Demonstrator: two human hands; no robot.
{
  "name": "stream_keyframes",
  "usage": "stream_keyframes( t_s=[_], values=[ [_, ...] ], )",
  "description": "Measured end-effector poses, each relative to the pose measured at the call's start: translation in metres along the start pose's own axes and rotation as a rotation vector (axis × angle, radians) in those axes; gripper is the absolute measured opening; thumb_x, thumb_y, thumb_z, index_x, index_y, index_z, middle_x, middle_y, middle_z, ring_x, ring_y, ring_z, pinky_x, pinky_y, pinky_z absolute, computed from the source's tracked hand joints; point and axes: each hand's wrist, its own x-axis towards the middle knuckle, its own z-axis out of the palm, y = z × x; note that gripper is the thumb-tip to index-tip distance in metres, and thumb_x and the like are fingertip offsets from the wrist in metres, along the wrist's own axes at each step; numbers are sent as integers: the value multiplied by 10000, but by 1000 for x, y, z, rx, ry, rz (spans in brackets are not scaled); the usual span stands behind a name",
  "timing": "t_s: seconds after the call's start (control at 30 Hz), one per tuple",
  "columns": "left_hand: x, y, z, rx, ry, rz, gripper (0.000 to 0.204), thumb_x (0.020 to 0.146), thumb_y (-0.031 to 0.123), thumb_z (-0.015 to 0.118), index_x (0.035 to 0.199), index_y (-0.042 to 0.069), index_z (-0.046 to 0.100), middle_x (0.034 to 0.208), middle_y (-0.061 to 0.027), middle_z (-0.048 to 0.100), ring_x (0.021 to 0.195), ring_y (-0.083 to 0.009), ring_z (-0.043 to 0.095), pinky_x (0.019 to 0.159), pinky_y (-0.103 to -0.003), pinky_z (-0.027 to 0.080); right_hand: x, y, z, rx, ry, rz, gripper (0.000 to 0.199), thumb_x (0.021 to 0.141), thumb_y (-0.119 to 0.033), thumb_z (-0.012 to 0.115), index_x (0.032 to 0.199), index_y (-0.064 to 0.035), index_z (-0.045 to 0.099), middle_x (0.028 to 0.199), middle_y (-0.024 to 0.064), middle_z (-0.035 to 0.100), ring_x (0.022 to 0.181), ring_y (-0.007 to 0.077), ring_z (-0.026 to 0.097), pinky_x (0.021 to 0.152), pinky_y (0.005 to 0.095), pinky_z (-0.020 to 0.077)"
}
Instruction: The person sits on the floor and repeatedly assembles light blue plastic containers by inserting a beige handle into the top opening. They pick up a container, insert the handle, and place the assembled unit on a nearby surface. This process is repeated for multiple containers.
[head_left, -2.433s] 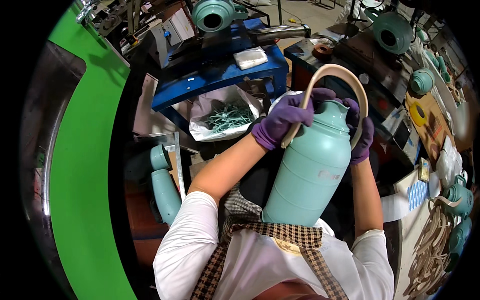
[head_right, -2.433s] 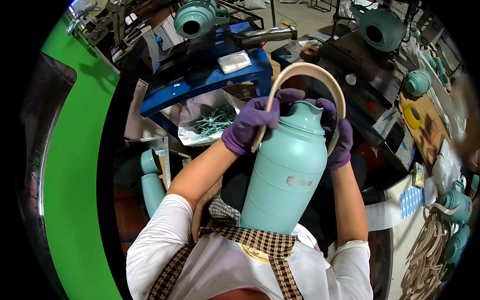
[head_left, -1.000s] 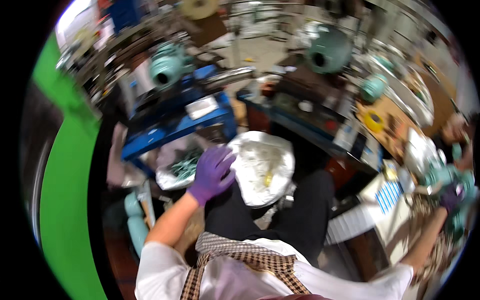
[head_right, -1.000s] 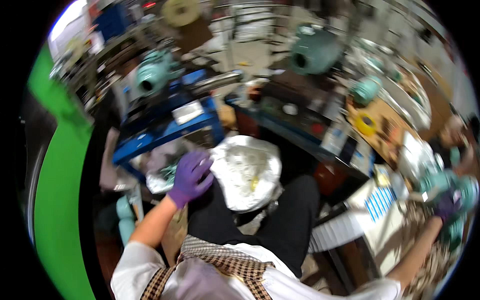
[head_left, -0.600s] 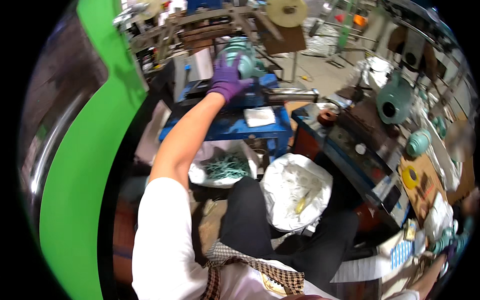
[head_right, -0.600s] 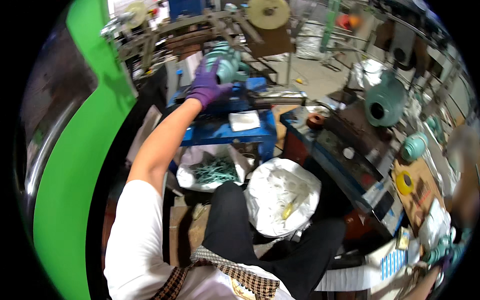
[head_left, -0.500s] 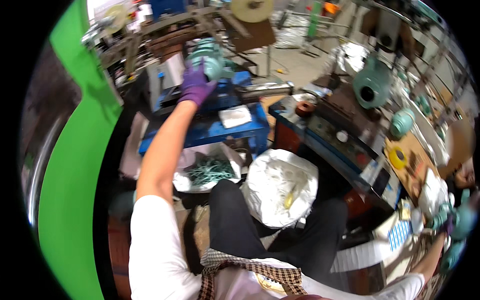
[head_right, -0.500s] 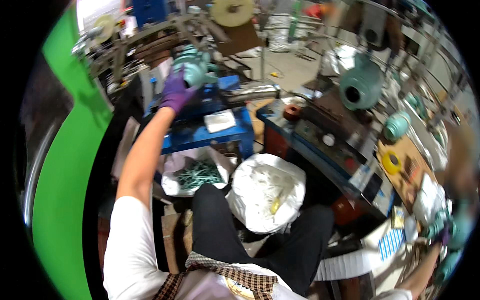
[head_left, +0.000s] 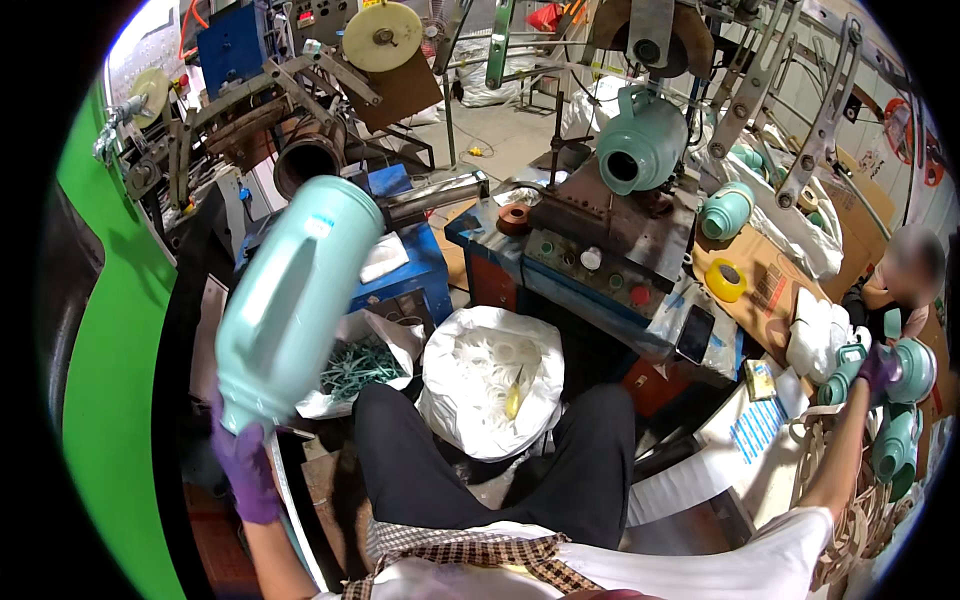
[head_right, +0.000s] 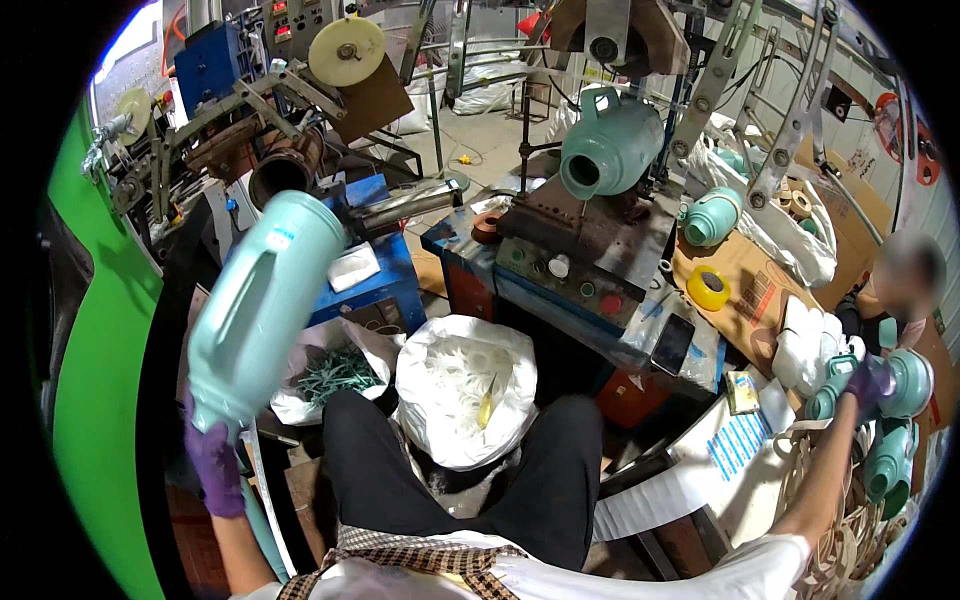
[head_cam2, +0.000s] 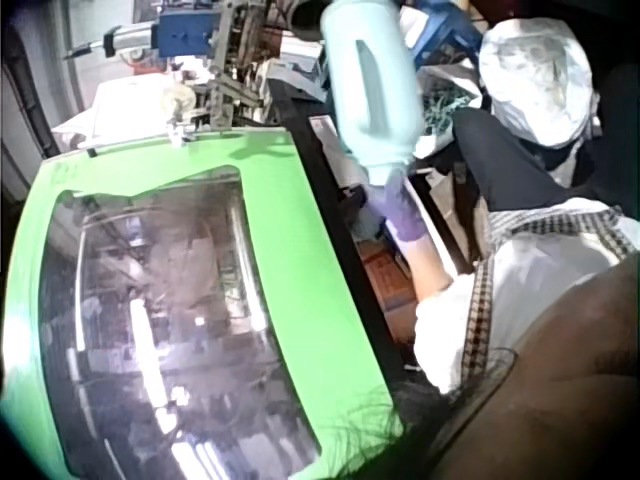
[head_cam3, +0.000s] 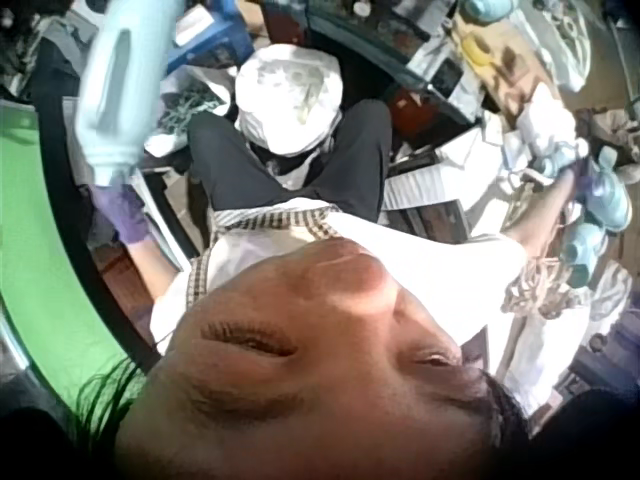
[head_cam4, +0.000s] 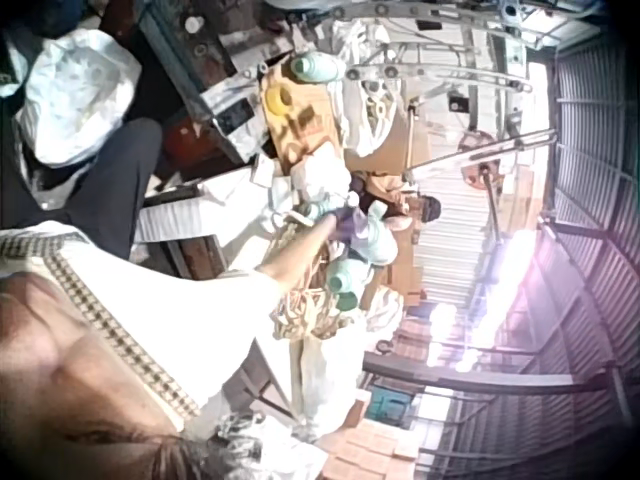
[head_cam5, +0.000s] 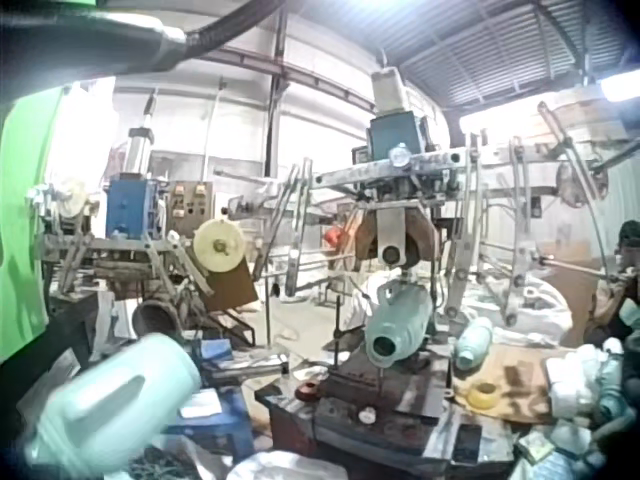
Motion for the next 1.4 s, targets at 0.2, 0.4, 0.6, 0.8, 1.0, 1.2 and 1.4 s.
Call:
stream_keyframes(
  t_s=[0.2, 0.4, 0.6, 0.8, 1.0, 1.2, 1.4],
  values=[
    [-60, -43, 32, -531, -51, -501, 658, 880, 466, 612, 1419, 114, 474, 1405, -173, 523, 1159, -407, 588, 726, -420, 633, -209, -512, -63, 804, -701, -81, 649, 895, -246, 756, 1441, -44, 469, 1171, 157, 647, 1013, 240, 643, 903, 369, 510],
    [-30, -69, 66, -1048, -223, -883, 748, 886, 560, 576, 1476, 121, 439, 1369, -383, 481, 789, -276, 713, 635, -326, 624, -205, -730, -82, 596, -877, -238, 888, 900, -468, 661, 1594, -214, 168, 1134, 251, 684, 1039, 435, 667, 879, 496, 525],
    [9, -62, 107, -852, -188, -929, 507, 894, 543, 609, 1234, 168, 624, 1080, -117, 681, 742, -247, 665, 560, -278, 571, -221, -695, -102, 831, -590, -340, 608, 911, -243, 625, 1479, -339, 434, 975, 212, 706, 852, 399, 699, 730, 499, 563],
    [93, -88, 146, -657, -433, -644, 497, 914, 510, 618, 1297, 201, 553, 1209, -65, 631, 915, -255, 659, 646, -284, 595, -290, -504, -296, 1121, -414, -408, 458, 652, -50, 627, 1099, -17, 714, 855, 156, 719, 708, 303, 687, 692, 372, 549],
    [126, -85, 335, -544, -858, -373, 534, 904, 218, 738, 1339, 156, 435, 1259, -103, 534, 1108, -265, 585, 851, -348, 585, -315, -369, -363, 1369, -786, 849, 455, 697, -83, 607, 1132, 46, 625, 1015, 110, 653, 873, 179, 619, 821, 316, 530],
    [159, -62, 514, -521, -745, -658, 474, 928, 377, 693, 1266, 113, 491, 1155, -110, 557, 905, -269, 631, 632, -367, 632, -311, -409, -373, 1208, -773, -152, 98, 620, -112, 743, 694, -51, 726, 851, 149, 713, 737, 236, 695, 699, 326, 554],
    [178, -75, 585, -555, -864, -624, 620, 957, 525, 615, 1368, 84, 468, 1299, -112, 531, 1047, -290, 603, 860, -447, 550, -319, -442, -360, 1391, -1494, 256, 292, 840, -130, 716, 1117, -44, 741, 1006, 121, 736, 892, 158, 691, 822, 274, 544]
  ],
)
